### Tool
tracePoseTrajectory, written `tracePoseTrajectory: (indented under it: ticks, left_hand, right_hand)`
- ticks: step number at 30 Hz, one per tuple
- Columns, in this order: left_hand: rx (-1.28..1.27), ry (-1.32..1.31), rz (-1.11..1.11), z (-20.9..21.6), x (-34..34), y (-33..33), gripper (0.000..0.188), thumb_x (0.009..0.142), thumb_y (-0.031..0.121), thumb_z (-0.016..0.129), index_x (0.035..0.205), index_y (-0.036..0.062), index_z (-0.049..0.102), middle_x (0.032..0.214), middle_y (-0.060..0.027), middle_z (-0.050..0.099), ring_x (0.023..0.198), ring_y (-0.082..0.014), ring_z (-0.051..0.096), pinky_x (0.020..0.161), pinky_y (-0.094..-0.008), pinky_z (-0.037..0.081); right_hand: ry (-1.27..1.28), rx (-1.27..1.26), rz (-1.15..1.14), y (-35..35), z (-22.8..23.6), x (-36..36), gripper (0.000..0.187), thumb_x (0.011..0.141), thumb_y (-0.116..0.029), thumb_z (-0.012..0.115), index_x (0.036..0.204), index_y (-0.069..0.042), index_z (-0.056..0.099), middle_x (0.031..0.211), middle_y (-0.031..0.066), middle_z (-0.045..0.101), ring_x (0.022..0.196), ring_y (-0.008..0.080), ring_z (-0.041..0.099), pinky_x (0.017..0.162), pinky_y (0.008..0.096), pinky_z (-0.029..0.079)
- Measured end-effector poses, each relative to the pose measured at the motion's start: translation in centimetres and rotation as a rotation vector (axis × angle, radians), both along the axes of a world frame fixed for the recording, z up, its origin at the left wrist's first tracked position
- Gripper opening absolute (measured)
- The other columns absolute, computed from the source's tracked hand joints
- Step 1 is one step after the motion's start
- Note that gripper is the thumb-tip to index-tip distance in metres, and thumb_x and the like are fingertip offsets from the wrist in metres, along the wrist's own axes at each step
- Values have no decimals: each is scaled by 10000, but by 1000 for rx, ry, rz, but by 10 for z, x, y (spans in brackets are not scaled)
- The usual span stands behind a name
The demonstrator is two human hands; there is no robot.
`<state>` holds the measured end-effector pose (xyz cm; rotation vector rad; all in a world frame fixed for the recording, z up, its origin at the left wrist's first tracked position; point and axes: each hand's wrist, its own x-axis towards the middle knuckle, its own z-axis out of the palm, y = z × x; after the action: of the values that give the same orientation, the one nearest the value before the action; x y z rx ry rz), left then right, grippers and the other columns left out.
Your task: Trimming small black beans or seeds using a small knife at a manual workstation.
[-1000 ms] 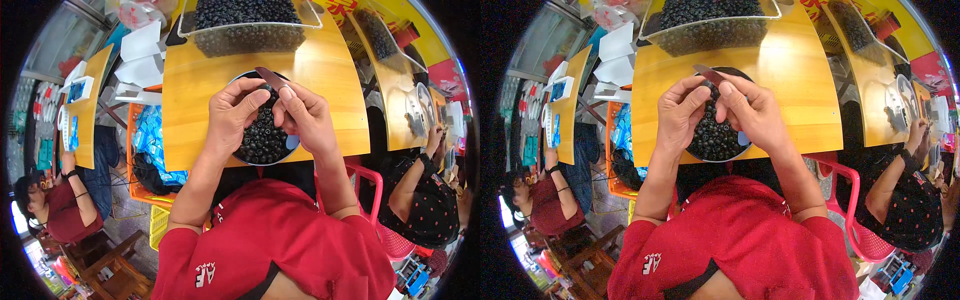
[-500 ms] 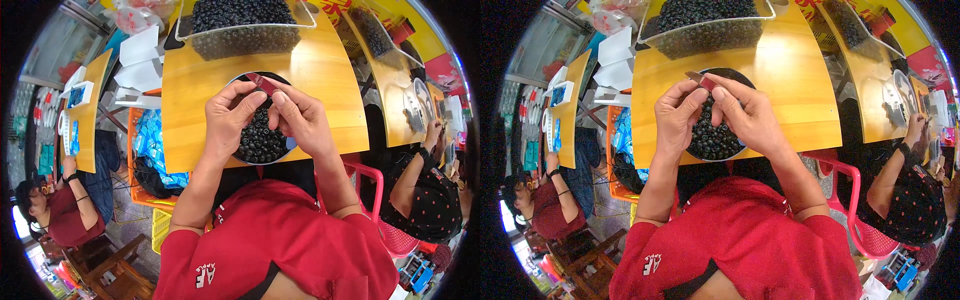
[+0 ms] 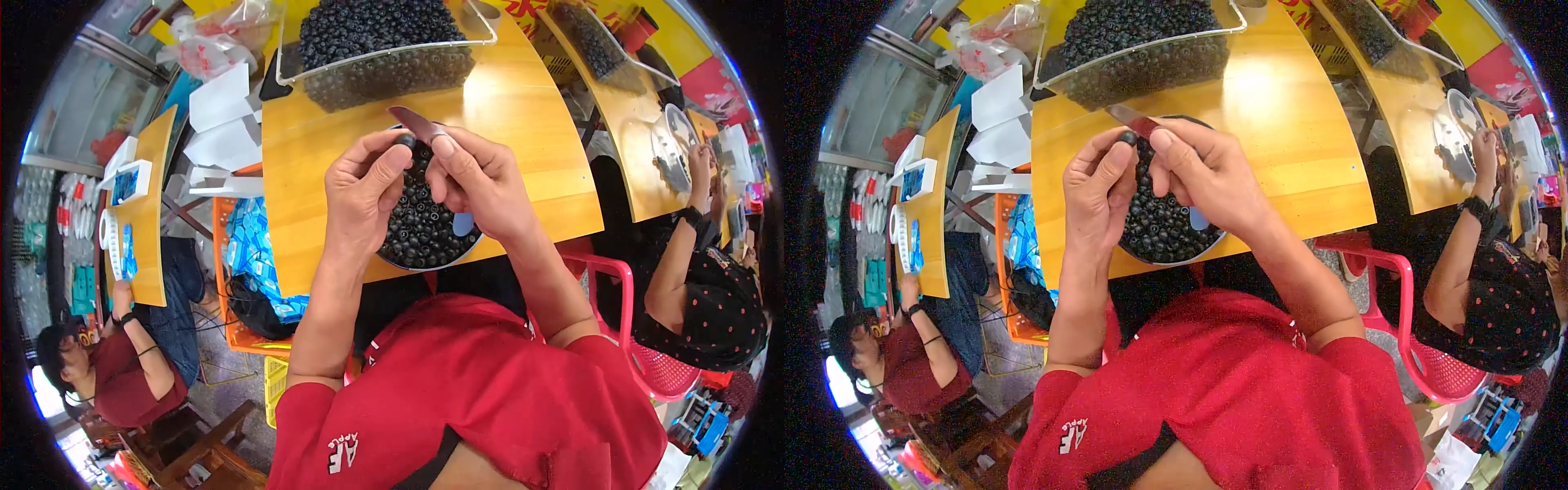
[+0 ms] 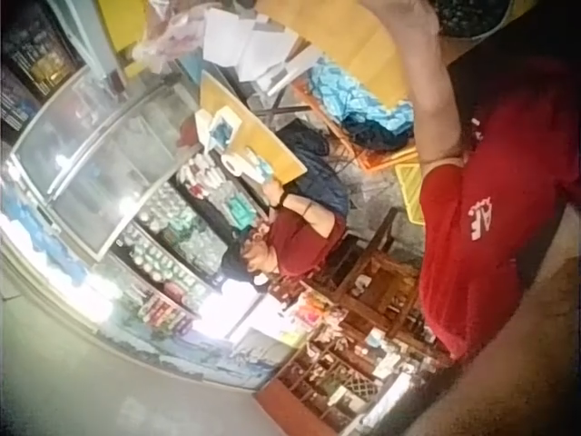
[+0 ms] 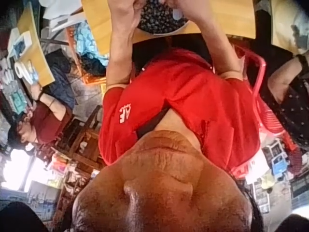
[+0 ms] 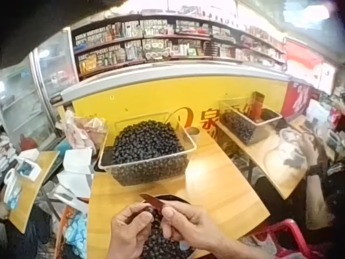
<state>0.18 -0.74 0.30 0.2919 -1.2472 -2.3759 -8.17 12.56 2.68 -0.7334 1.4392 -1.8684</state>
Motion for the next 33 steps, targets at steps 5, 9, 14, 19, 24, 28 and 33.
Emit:
tracePoseTrajectory:
  ticks: [5, 9, 14, 19, 24, 28, 33]
  left_hand:
    - [101, 52, 38, -9, 1, 5, 220, 828, 69, 660, 1040, 22, 626, 788, -46, 630, 470, -30, 398, 400, -166, 279]
    - [110, 89, 13, -15, 3, 0, 211, 828, 62, 657, 1035, 33, 629, 787, -42, 629, 468, -30, 398, 397, -166, 281]
    - [121, 125, -1, -18, 10, -6, 215, 829, 42, 648, 1043, 47, 626, 780, -36, 628, 464, -26, 395, 397, -155, 277]
    - [155, 113, -49, -20, 15, -7, 206, 848, 64, 632, 1052, 38, 621, 796, -29, 626, 463, -22, 391, 392, -150, 278]
    - [204, 75, -80, -7, 18, 2, 222, 875, 132, 613, 1068, 23, 608, 797, -19, 608, 455, -17, 383, 386, -147, 275]
    - [238, 132, -124, -7, 14, 8, 262, 894, 202, 594, 1074, 11, 584, 743, 3, 555, 444, -14, 372, 379, -151, 263]
    - [261, 119, -120, -8, 11, 16, 216, 911, 235, 570, 923, 20, 572, 724, 11, 524, 433, -17, 369, 374, -155, 254]
  right_hand:
    - [117, -5, -39, -6, -3, 7, 344, 973, -215, 441, 1256, -37, 522, 593, -29, 499, 462, 5, 369, 414, 166, 278]
    - [116, -11, -44, -8, -5, 9, 311, 971, -191, 446, 1223, -44, 552, 589, -37, 487, 467, 3, 370, 418, 161, 285]
    - [87, 8, -13, -10, -3, 12, 301, 967, -193, 460, 1207, -43, 562, 584, -42, 478, 475, 4, 376, 420, 163, 293]
    - [86, 46, -16, -11, -8, 12, 302, 968, -203, 459, 1197, -39, 566, 582, -43, 475, 484, 3, 380, 419, 164, 296]
    - [67, -14, 9, -7, -4, 15, 327, 974, -212, 444, 1226, -27, 538, 585, -35, 484, 476, 7, 384, 421, 162, 298]
    - [97, -51, -7, -4, 2, 23, 339, 977, -211, 435, 1242, -17, 519, 586, -31, 488, 474, 9, 385, 420, 166, 299]
    - [117, -104, -70, -1, -4, 25, 348, 983, -218, 417, 1239, -4, 517, 588, -31, 484, 475, 16, 387, 426, 171, 302]
